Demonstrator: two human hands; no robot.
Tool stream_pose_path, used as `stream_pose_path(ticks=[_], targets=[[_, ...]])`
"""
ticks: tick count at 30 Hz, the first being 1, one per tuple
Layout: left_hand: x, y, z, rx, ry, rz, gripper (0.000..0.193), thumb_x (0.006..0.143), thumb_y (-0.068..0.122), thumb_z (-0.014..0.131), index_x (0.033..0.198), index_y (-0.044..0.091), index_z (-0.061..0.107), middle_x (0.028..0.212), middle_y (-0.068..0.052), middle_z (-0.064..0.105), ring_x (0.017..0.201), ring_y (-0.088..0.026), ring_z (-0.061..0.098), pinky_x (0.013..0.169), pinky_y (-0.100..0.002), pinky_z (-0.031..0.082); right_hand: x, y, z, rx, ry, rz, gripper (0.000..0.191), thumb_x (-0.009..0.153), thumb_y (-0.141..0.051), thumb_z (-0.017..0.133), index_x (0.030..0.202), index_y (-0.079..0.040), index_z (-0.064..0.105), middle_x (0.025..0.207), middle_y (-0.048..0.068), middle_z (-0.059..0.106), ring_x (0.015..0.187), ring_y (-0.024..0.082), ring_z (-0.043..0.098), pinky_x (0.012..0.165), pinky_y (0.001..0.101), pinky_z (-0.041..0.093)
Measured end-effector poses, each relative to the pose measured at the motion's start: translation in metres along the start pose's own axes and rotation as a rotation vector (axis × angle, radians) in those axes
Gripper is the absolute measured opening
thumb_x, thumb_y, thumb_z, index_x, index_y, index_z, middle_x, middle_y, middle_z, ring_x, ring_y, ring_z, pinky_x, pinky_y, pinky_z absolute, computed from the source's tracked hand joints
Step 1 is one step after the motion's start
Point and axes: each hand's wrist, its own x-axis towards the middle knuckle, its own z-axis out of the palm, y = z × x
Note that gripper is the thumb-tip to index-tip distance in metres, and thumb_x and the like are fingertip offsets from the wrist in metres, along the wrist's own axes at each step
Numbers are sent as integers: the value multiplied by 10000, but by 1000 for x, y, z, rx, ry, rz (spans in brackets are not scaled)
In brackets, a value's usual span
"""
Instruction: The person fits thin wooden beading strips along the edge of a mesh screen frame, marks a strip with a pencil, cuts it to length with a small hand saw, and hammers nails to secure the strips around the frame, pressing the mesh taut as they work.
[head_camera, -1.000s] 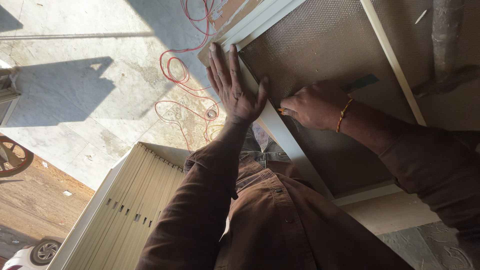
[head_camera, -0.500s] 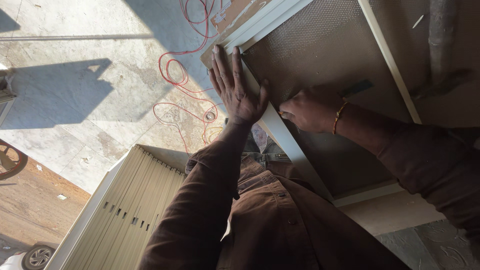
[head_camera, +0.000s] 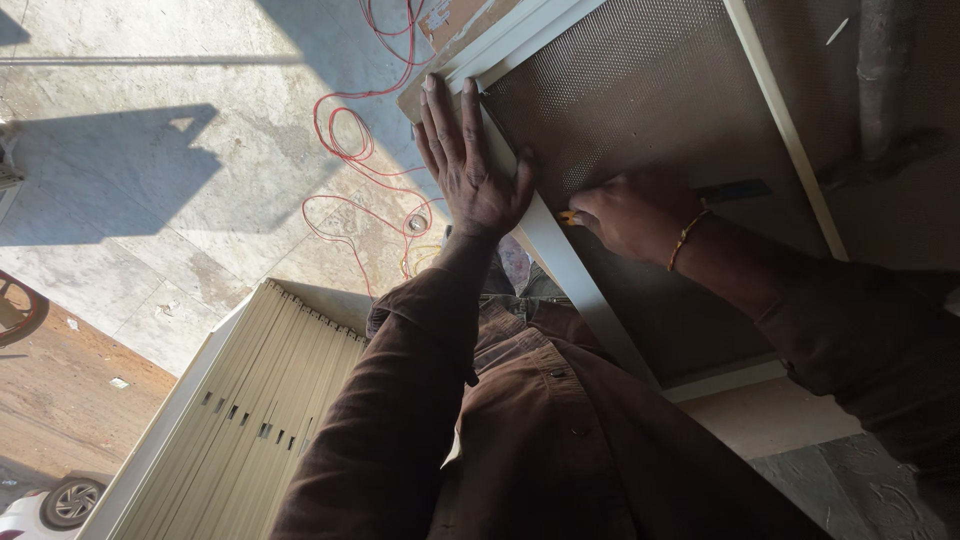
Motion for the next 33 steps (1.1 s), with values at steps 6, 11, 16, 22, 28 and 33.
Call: stream_pose_path(ticks=[6, 11, 16, 22, 28, 33], targets=[[3, 0, -1, -22, 26, 34, 978, 917, 423, 714, 1678, 143, 166, 1734, -247, 105, 1643, -432, 111, 1344, -617, 81, -1, -5, -8, -62, -116, 61, 256, 984, -414, 593, 996, -193, 722, 866, 89, 761, 824, 328, 745, 730, 510, 580], [2, 2, -2, -20, 17, 37, 979, 917, 422, 714, 1677, 138, 167, 1735, -253, 104, 1643, -435, 111, 1340, -625, 77, 2, -6, -16, -79, -207, 71, 267, 1003, -411, 572, 988, -193, 726, 877, 90, 763, 849, 321, 748, 766, 508, 581], [1, 4, -1, -7, 27, 21, 975, 915, 443, 717, 1672, 152, 176, 1730, -237, 113, 1634, -429, 129, 1330, -635, 72, 0, -7, -18, -166, -211, 15, 222, 950, -369, 578, 1000, -229, 743, 910, 91, 759, 887, 323, 740, 811, 509, 572], [2, 6, -1, -23, 22, 41, 963, 946, 446, 686, 1693, 163, 149, 1747, -238, 97, 1655, -427, 115, 1305, -599, 89, 2, -1, -19, -70, -367, 10, 307, 1005, -450, 511, 1087, -239, 720, 901, 73, 768, 856, 289, 757, 827, 497, 573], [1, 9, -1, -23, 7, 11, 974, 917, 443, 696, 1684, 158, 168, 1741, -243, 107, 1647, -433, 121, 1341, -625, 99, -4, 0, -8, -86, -334, 3, 316, 1015, -451, 528, 1023, -219, 742, 900, 63, 760, 861, 298, 746, 813, 491, 577], [3, 9, -1, -29, 24, 23, 974, 916, 445, 703, 1679, 152, 173, 1734, -244, 115, 1641, -427, 123, 1330, -636, 87, -25, 6, -3, -103, -89, 8, 270, 962, -419, 575, 1024, -205, 728, 896, 61, 766, 835, 312, 746, 751, 498, 587]])
